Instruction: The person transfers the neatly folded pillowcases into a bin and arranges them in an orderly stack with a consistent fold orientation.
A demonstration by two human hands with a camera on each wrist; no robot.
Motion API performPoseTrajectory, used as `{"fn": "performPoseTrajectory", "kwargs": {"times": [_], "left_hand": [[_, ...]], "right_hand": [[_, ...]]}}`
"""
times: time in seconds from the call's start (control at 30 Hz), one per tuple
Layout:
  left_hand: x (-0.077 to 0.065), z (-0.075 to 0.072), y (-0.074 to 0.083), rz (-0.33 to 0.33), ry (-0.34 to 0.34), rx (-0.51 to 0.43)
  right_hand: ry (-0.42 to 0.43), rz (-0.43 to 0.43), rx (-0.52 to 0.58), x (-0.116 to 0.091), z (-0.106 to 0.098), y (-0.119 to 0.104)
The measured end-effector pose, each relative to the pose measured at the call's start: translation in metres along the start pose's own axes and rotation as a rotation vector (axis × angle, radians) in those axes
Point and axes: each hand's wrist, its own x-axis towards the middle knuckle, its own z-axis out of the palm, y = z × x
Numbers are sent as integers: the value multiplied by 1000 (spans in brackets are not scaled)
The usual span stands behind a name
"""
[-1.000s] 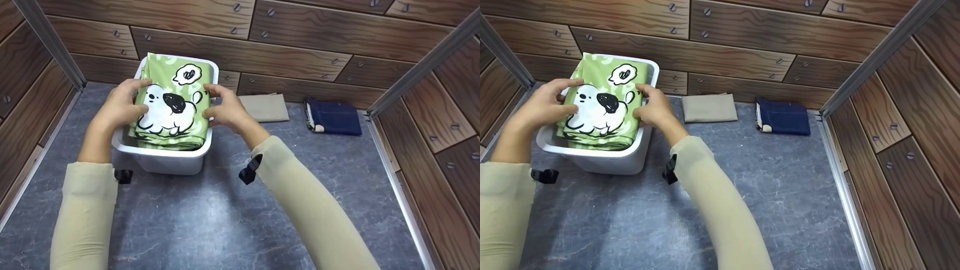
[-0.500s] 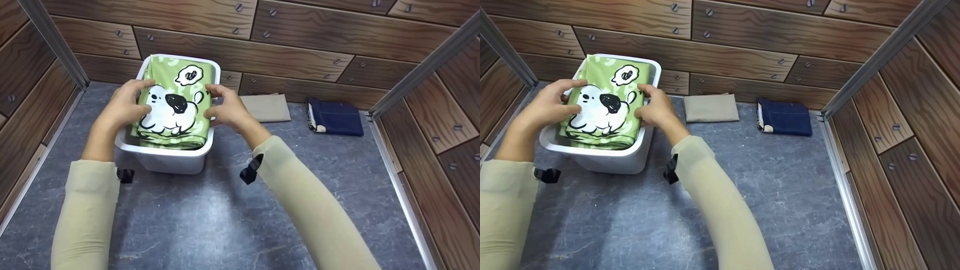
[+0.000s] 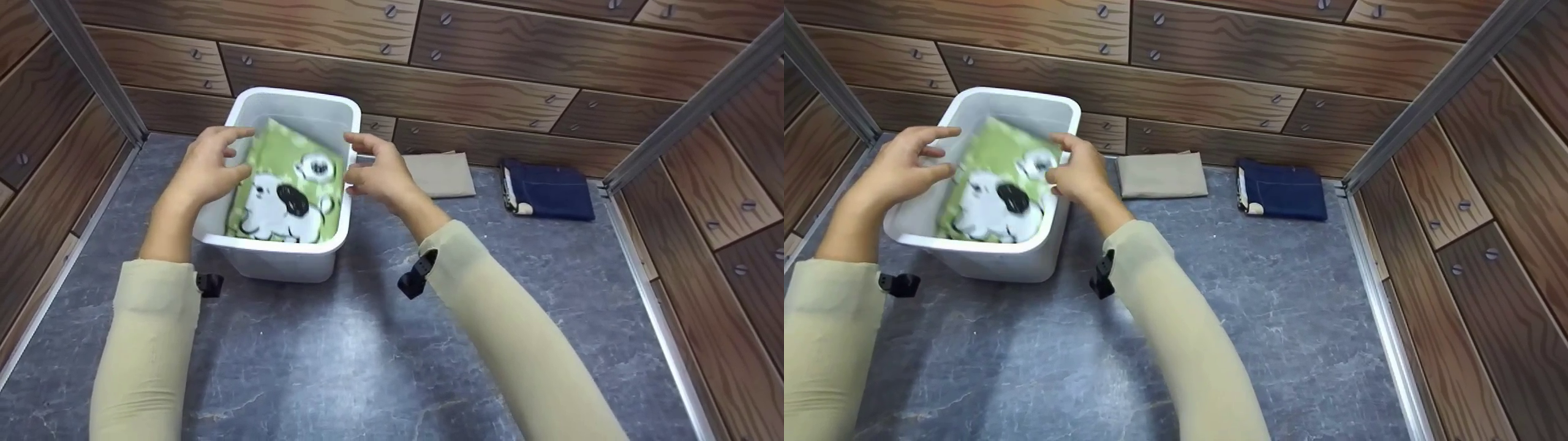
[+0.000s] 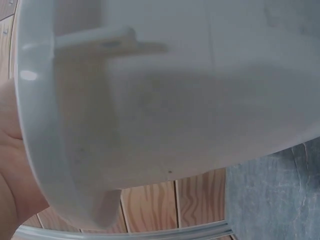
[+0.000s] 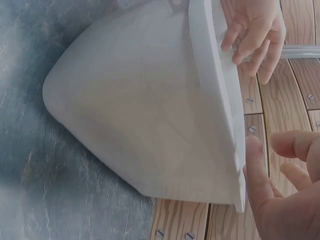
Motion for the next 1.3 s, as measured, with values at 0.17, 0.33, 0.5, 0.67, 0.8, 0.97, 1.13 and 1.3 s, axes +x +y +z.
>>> {"fn": "performPoseTrajectory", "kwargs": {"times": [0.17, 0.33, 0.5, 0.67, 0.8, 0.97, 1.13, 1.3], "left_hand": [[-1, 0, 2, 39, 56, 2], [-6, 2, 6, 47, 63, 1], [-14, 11, 15, 106, 79, -1], [-22, 28, 31, 194, 96, 4], [-27, 43, 47, 287, 73, 36], [-34, 68, 70, 431, 65, 80], [-41, 102, 94, 531, 40, 132], [-45, 138, 116, 553, -47, 227]], "right_hand": [[27, 5, 24, -1, -14, 3], [47, 12, 17, -4, -30, 9], [67, 31, 28, -7, -51, 21], [85, 54, 22, -11, -70, 36], [115, 66, 25, -14, -83, 50], [152, 73, 14, -19, -98, 69], [173, 101, -3, -25, -114, 82], [225, 107, -51, -29, -128, 98]]}}
